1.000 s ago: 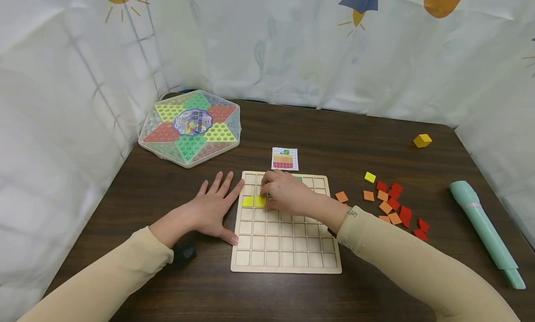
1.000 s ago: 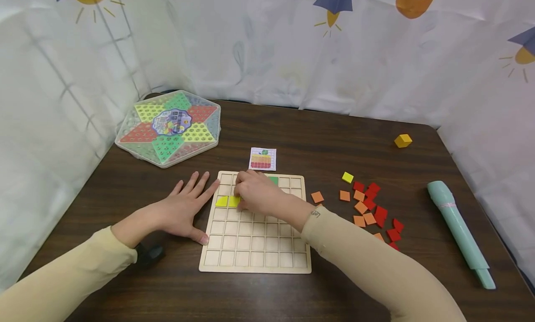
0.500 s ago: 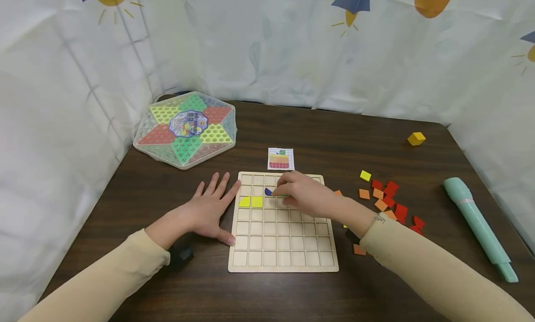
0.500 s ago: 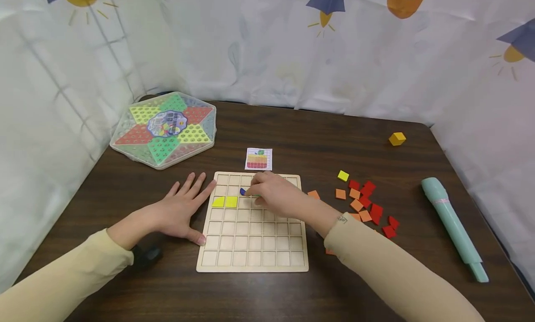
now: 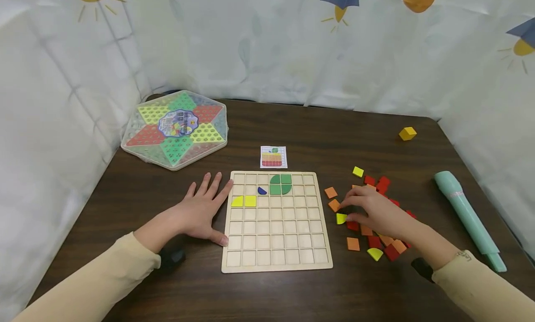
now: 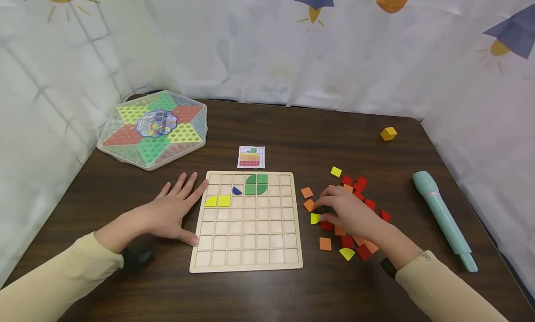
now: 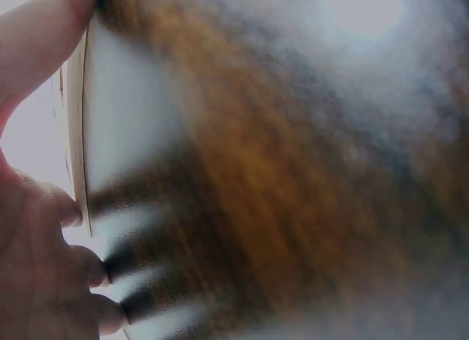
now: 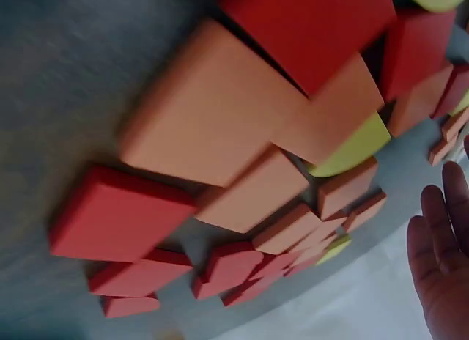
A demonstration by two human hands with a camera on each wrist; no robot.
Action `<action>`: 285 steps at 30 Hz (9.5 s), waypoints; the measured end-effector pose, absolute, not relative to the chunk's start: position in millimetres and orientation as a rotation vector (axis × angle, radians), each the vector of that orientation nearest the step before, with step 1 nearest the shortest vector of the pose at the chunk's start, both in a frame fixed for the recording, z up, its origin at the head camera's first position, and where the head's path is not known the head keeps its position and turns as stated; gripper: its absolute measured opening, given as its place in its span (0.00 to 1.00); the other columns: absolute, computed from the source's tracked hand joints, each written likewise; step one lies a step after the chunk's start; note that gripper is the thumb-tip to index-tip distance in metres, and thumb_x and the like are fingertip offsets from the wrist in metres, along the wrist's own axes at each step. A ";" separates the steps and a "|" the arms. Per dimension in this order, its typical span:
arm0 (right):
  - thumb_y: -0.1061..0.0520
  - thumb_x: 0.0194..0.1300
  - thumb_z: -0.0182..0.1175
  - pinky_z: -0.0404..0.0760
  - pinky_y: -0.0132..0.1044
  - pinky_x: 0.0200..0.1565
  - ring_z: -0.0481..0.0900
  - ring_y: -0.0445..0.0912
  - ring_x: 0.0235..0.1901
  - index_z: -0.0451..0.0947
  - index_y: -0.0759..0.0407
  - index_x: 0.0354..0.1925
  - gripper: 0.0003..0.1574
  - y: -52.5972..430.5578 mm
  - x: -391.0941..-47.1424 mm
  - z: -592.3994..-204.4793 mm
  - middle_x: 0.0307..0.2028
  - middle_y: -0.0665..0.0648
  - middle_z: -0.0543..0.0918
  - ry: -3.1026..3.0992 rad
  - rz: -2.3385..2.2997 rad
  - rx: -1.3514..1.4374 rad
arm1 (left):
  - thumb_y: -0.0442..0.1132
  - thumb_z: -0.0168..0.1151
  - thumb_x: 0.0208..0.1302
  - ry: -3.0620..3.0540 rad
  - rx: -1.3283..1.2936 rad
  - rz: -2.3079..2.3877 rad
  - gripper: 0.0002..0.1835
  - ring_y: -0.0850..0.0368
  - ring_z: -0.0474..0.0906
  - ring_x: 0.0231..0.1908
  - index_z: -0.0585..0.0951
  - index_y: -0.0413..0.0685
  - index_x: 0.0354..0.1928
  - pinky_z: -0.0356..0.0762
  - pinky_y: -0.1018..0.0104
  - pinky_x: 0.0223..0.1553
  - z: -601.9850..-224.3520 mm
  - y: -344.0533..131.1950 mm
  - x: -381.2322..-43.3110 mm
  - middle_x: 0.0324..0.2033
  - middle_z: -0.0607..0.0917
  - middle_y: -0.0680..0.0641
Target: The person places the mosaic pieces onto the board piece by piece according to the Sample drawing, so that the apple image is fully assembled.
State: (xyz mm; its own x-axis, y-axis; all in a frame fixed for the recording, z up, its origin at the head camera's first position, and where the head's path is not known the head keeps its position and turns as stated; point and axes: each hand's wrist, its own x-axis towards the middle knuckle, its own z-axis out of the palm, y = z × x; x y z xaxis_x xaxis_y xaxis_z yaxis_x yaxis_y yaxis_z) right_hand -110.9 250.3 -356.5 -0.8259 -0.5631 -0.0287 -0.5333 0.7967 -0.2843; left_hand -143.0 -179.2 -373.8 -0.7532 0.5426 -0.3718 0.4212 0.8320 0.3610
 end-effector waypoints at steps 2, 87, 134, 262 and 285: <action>0.54 0.57 0.77 0.82 0.41 0.44 0.75 0.46 0.45 0.87 0.52 0.45 0.17 251.2 -106.7 -357.8 0.44 0.50 0.81 2.866 -0.391 -0.816 | 0.71 0.76 0.45 2.544 0.717 0.354 0.75 0.24 0.28 0.78 0.41 0.42 0.82 0.34 0.21 0.70 -372.6 -179.4 -142.3 0.80 0.37 0.28; 0.45 0.62 0.73 0.79 0.47 0.51 0.75 0.49 0.44 0.88 0.56 0.37 0.16 63.8 -157.7 -361.3 0.40 0.53 0.81 2.844 -0.094 -0.882 | 0.70 0.75 0.48 2.539 0.685 0.307 0.74 0.27 0.27 0.79 0.40 0.44 0.82 0.34 0.23 0.72 -372.0 -179.3 -143.0 0.80 0.35 0.30; 0.65 0.67 0.65 0.80 0.45 0.50 0.78 0.52 0.45 0.91 0.54 0.43 0.11 82.2 -144.1 -359.3 0.44 0.56 0.84 2.895 -0.224 -1.085 | 0.70 0.76 0.47 2.534 0.673 0.312 0.74 0.27 0.26 0.79 0.40 0.44 0.83 0.33 0.23 0.72 -372.8 -178.1 -142.2 0.80 0.35 0.31; 0.50 0.42 0.84 0.79 0.44 0.47 0.73 0.42 0.48 0.84 0.37 0.38 0.24 281.5 -35.2 -370.2 0.45 0.42 0.78 3.150 -0.335 -0.887 | 0.72 0.75 0.45 2.541 0.712 0.334 0.76 0.24 0.26 0.78 0.39 0.43 0.82 0.34 0.21 0.70 -378.5 -180.4 -145.5 0.80 0.34 0.28; 0.45 0.59 0.75 0.78 0.50 0.56 0.75 0.54 0.56 0.87 0.55 0.44 0.20 123.2 -158.3 -362.1 0.52 0.57 0.81 2.841 -0.190 -1.192 | 0.71 0.76 0.46 2.552 0.720 0.329 0.75 0.25 0.27 0.78 0.40 0.43 0.82 0.35 0.21 0.71 -377.1 -177.6 -142.8 0.80 0.35 0.28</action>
State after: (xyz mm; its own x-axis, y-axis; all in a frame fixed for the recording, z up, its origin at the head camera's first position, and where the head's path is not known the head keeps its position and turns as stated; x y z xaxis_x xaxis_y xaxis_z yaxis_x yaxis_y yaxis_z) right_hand -158.3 123.2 -362.1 -0.7002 -0.7139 -0.0030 -0.7072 0.6942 -0.1343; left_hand -142.8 -177.6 -377.1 -0.7545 0.5429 -0.3689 0.4314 0.8338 0.3446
